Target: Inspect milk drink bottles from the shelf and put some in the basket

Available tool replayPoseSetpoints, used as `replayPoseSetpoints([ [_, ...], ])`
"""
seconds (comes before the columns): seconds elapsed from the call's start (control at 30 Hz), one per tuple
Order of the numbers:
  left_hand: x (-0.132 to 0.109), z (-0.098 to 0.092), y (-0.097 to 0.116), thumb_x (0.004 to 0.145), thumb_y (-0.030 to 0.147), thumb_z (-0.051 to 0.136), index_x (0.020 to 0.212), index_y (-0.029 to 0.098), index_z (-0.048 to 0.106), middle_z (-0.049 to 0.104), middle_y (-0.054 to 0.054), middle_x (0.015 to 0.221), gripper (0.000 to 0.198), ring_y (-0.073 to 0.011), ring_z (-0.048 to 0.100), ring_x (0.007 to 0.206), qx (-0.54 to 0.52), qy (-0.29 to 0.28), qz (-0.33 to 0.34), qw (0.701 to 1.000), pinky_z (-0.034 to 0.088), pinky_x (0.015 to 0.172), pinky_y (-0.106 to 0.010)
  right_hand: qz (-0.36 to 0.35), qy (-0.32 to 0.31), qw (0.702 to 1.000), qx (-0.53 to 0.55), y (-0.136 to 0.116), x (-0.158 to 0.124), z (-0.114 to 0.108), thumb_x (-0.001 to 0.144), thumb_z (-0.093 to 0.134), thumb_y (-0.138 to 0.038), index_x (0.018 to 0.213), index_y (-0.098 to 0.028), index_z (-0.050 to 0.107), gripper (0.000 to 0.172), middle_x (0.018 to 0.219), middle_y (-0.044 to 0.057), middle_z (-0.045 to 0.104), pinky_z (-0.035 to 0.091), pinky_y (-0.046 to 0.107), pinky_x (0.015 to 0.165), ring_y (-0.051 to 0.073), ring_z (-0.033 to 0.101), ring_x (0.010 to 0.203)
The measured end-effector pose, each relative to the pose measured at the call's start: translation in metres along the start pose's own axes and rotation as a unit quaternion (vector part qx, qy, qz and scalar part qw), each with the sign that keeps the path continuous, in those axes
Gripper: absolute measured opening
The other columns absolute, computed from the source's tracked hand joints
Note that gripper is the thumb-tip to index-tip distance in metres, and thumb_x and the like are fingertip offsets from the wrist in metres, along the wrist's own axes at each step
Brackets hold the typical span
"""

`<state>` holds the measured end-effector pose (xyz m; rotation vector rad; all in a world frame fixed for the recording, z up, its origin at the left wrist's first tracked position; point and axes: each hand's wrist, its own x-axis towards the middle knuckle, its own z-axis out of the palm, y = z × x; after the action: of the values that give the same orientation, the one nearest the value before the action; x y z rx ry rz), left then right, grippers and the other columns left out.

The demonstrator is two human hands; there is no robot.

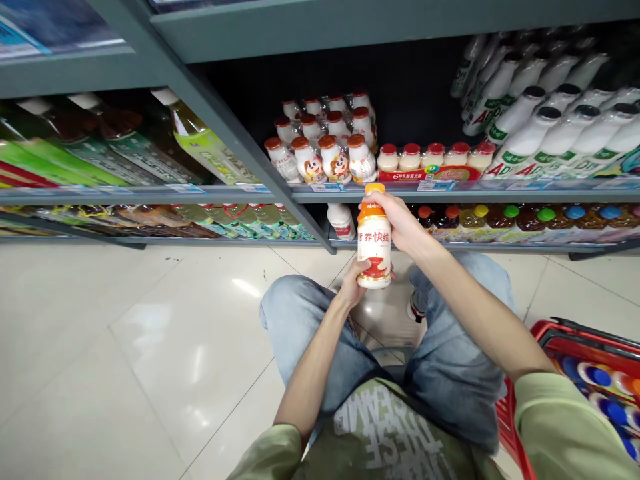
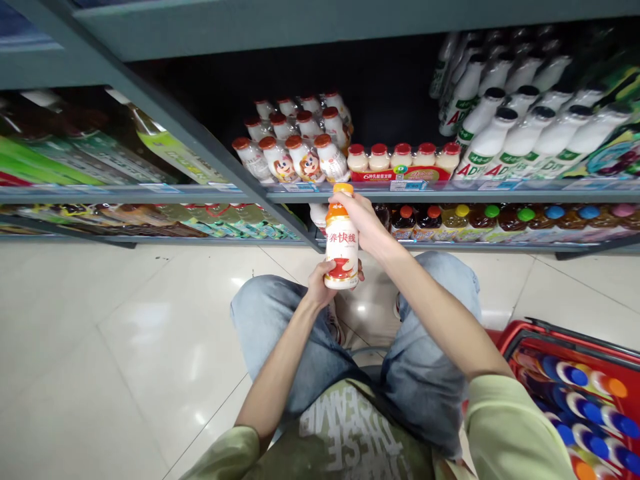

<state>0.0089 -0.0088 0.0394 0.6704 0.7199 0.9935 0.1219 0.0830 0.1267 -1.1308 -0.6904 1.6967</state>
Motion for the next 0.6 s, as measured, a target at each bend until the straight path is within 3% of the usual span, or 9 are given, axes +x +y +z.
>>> replayPoseSetpoints([
  [0.17, -0.0001, 0.0, -0.0012, 0.073, 0.063, 0.072, 0.101, 0.007, 0.067, 0.071, -0.017, 0.085, 0.063, -0.0384, 0.074, 0.083, 0.001, 0.002, 0.002, 1.0, 0.057, 0.058, -0.039, 0.005, 0.01, 1.0, -0.001, -0.002, -0.0016, 0.0029, 0.074, 0.071, -0.02, 0.081, -0.02, 0.056, 0.017, 0.072, 0.001, 0.065, 0.054, 0.029, 0.054, 0.015, 0.059, 0.057],
  [0.6, -0.0002, -0.0018, 0.0019, 0.072, 0.06, 0.072, 0.098, 0.006, 0.07, 0.072, -0.018, 0.084, 0.06, -0.0393, 0.073, 0.085, 0.005, -0.013, -0.009, 1.0, 0.06, 0.063, -0.042, 0.004, 0.003, 1.0, 0.002, -0.0014, -0.0011, 0.0027, 0.074, 0.071, -0.021, 0.08, -0.019, 0.056, 0.015, 0.073, 0.002, 0.065, 0.053, 0.03, 0.054, 0.016, 0.059, 0.057],
])
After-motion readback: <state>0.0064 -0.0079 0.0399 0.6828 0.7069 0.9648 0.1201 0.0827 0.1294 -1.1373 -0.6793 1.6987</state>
